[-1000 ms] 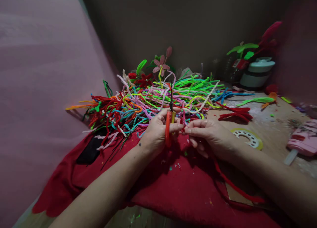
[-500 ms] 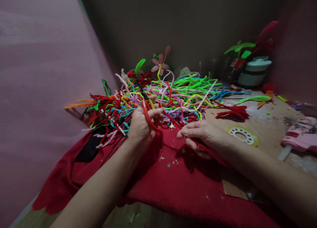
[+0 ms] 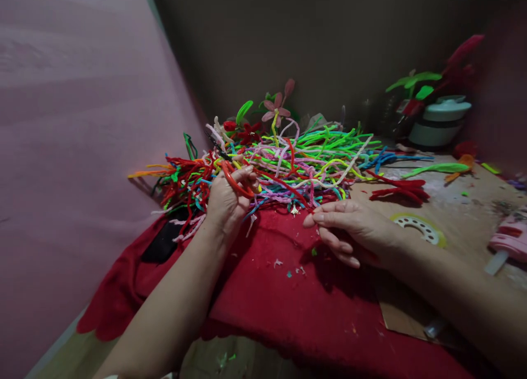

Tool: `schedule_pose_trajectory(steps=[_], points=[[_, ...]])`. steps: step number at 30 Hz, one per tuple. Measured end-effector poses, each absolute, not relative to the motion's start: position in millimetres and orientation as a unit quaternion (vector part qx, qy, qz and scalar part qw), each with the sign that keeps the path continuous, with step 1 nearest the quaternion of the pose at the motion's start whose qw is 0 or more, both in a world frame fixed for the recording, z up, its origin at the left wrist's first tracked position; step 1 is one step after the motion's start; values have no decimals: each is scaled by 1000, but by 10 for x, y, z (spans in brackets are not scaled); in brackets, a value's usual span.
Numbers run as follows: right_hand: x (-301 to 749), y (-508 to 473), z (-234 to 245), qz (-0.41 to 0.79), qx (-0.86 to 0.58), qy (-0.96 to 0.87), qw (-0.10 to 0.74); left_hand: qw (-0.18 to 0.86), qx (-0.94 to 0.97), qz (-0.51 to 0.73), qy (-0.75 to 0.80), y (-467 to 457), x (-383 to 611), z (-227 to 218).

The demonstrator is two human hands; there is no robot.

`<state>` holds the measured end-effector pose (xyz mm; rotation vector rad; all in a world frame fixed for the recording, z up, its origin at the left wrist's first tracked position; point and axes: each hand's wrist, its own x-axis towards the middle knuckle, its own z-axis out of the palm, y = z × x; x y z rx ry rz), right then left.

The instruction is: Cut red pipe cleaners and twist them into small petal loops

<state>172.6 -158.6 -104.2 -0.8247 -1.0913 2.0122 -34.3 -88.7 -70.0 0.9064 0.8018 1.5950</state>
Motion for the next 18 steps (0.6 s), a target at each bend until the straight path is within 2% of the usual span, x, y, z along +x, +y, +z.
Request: schedule_pose_trajectory(steps=[6, 13, 18], points=[[1721, -1569, -1050, 769, -319, -418, 363, 597, 389, 618, 333, -1031, -166, -711], [1722, -1576, -1044, 759, -345, -438, 337, 698, 405, 483, 339, -1246, 58, -763], [1730, -1593, -1055, 760, -359, -441, 316, 683, 394, 510, 344, -1233, 27, -773]])
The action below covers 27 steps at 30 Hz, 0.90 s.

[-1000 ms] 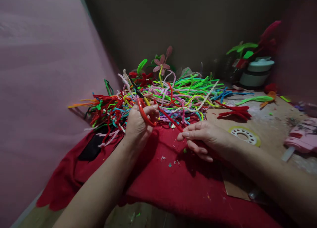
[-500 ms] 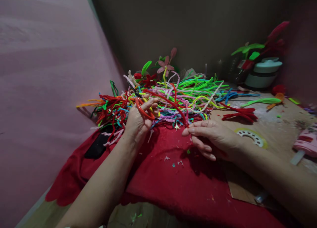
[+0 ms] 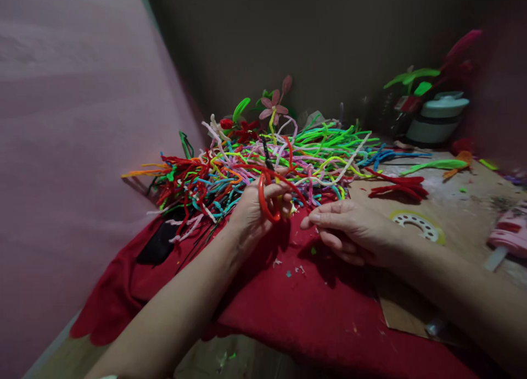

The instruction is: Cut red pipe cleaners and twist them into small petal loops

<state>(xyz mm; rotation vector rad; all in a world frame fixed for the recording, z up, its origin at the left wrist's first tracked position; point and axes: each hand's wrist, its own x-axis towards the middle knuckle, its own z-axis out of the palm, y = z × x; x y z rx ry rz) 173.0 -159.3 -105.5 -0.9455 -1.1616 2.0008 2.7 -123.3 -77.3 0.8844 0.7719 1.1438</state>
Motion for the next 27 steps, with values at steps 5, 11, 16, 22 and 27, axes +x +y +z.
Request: schedule_pose_trajectory(steps=[5, 11, 16, 22, 27], points=[[1722, -1588, -1088, 759, -359, -441, 318, 677, 426, 500, 332, -1246, -23, -749], [1795, -1557, -985, 736, -282, -432, 439, 582, 557, 405, 433, -1184, -62, -792], [1839, -1554, -951, 738, -245, -417, 471, 305, 739, 371, 472, -1106, -120, -886], [1806, -1534, -974, 712, -306, -404, 486, 227, 754, 366, 496, -1078, -192, -960], [1774, -1518, -1006, 682, -349, -420, 486, 192, 726, 387, 535, -1122, -141, -893]])
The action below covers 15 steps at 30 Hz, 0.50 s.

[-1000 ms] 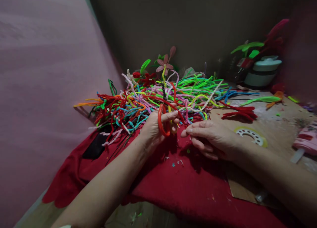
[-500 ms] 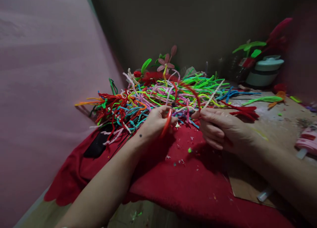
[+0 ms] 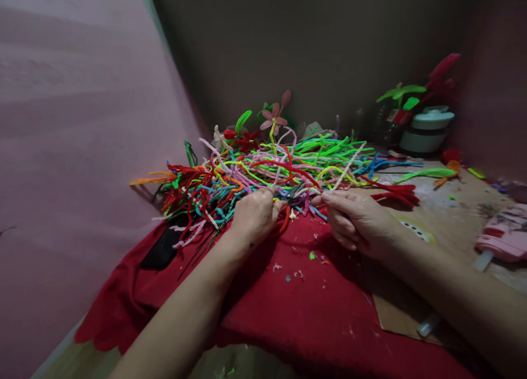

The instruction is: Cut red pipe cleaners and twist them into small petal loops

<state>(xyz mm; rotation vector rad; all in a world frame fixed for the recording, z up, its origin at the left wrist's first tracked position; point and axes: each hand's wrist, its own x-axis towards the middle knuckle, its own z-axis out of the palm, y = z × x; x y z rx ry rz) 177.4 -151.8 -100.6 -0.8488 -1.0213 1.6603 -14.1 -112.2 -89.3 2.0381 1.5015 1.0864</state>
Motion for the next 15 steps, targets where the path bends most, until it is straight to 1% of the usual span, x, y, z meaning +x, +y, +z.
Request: schedule_pose_trajectory(steps=[1, 2, 4, 6, 9, 15], points=[[1762, -1522, -1016, 675, -355, -430, 484, 237, 714, 399, 524, -1145, -103, -873], [1749, -1527, -1026, 666, -363, -442, 479, 303, 700, 404, 505, -1172, -59, -856], [1720, -1544, -1040, 641, -386, -475, 463, 460, 660, 395, 444, -1226, 36, -837], [1695, -1563, -1042, 616, -417, -509, 434, 554, 615, 402, 391, -1262, 109, -840], [1679, -1579, -1024, 602, -443, -533, 396, 590, 562, 440, 377, -1258, 138, -862], [1680, -1572, -1001, 609, -442, -546, 369, 649, 418, 518, 369, -1123, 28, -842]])
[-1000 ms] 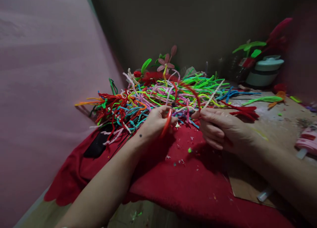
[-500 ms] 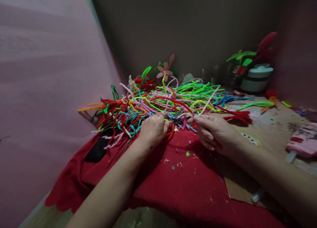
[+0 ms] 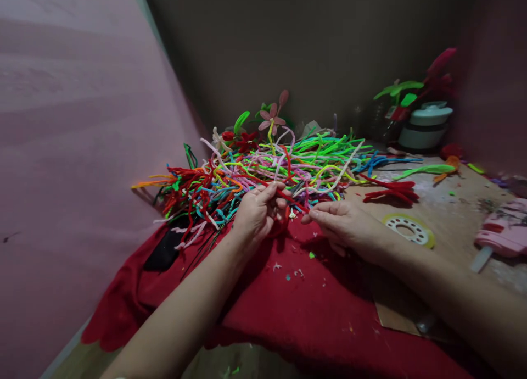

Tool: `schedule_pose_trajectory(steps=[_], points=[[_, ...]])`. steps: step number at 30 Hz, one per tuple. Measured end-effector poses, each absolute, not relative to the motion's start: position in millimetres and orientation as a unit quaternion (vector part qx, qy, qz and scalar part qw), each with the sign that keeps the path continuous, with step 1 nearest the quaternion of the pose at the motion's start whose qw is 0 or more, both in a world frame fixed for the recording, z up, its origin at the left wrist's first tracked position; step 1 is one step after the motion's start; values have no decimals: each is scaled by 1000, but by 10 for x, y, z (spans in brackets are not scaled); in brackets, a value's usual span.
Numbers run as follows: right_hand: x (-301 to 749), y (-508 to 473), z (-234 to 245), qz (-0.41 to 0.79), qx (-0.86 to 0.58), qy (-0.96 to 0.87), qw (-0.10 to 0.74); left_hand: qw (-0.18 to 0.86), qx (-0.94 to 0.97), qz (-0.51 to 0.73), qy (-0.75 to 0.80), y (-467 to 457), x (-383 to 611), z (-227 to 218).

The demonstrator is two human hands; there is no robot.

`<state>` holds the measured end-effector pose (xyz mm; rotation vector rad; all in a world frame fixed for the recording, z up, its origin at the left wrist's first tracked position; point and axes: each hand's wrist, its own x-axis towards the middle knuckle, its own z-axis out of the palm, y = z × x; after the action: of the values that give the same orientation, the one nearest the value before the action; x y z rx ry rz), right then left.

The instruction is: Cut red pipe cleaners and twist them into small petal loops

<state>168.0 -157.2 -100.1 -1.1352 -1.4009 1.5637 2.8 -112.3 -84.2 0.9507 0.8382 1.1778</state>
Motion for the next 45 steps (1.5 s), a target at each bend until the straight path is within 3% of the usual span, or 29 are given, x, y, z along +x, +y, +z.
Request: schedule_pose_trajectory(steps=[8, 13, 19, 25, 35, 45], points=[[1694, -1555, -1061, 598, -458, -527, 392, 658, 379, 541, 361, -978, -156, -811], [1767, -1487, -1052, 634, -423, -430, 484, 577, 463, 557, 378, -970, -189, -816], [1867, -1426, -937, 663, -318, -260, 626, 612, 381, 634, 279, -925, -172, -830], [1768, -1461, -1019, 719, -312, -287, 550, 647, 430, 583, 239, -1108, 29, -816], [1767, -1428, -1066, 652, -299, -383, 583, 662, 574, 429, 219, -1348, 143, -878], [1714, -1515, -1048, 420, -461, -608, 491, 609, 577, 472, 272, -1257, 54, -879]])
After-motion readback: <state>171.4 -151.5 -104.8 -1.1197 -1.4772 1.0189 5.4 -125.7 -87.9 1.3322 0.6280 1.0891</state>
